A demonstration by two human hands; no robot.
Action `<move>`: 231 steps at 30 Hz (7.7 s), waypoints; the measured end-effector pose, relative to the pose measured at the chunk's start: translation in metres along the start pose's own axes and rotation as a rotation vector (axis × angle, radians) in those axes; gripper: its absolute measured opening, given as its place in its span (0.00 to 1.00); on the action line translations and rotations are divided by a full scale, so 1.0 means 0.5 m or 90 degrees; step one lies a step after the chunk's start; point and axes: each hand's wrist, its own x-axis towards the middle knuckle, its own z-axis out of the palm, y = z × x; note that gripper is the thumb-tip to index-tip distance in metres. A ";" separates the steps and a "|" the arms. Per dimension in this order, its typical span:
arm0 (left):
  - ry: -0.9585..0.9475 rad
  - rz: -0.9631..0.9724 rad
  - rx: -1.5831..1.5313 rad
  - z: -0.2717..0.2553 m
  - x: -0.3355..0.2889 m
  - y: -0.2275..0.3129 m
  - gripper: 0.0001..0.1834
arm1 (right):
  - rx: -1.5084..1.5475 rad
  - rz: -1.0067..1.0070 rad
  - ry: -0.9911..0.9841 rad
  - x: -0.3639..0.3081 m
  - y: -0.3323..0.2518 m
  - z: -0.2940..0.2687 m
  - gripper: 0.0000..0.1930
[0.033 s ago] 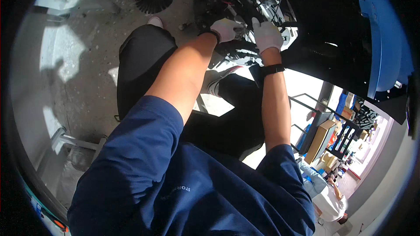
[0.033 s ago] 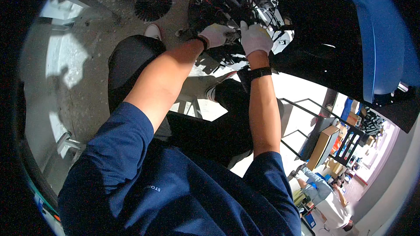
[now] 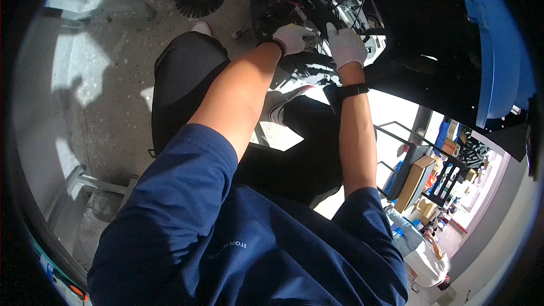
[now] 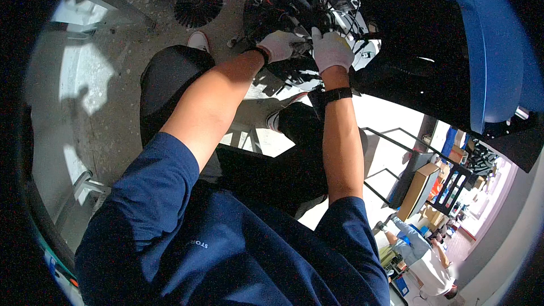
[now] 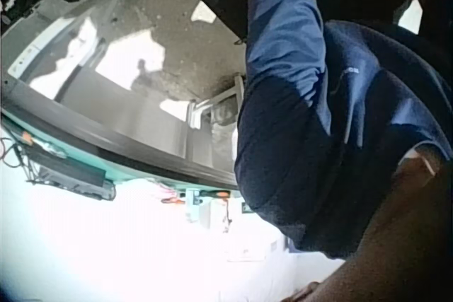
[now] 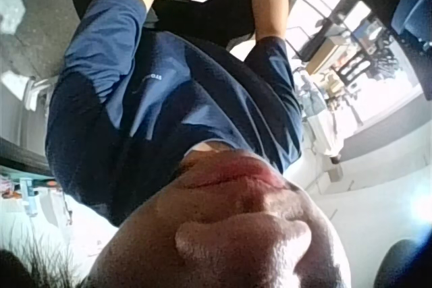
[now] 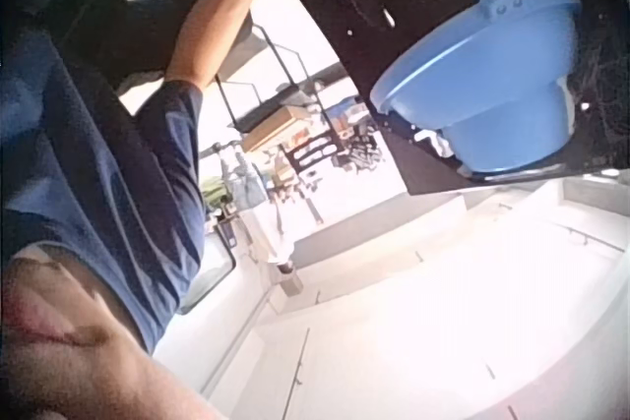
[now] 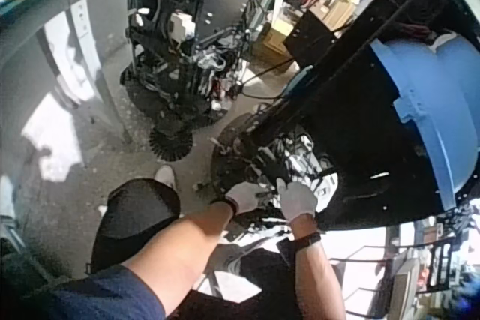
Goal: Repairing or assembling components inside a robotic base, checking wiring and securing the blue dome housing.
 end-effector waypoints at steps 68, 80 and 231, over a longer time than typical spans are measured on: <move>0.040 0.008 0.028 0.013 0.022 -0.021 0.17 | 0.033 -0.024 0.050 -0.016 0.007 -0.013 0.28; 0.048 0.000 0.034 0.003 0.015 -0.008 0.18 | 0.034 -0.048 0.025 0.000 0.005 -0.003 0.25; 0.271 0.704 0.253 -0.549 -0.039 0.889 0.16 | 0.522 -0.467 0.507 -0.267 0.328 -0.784 0.14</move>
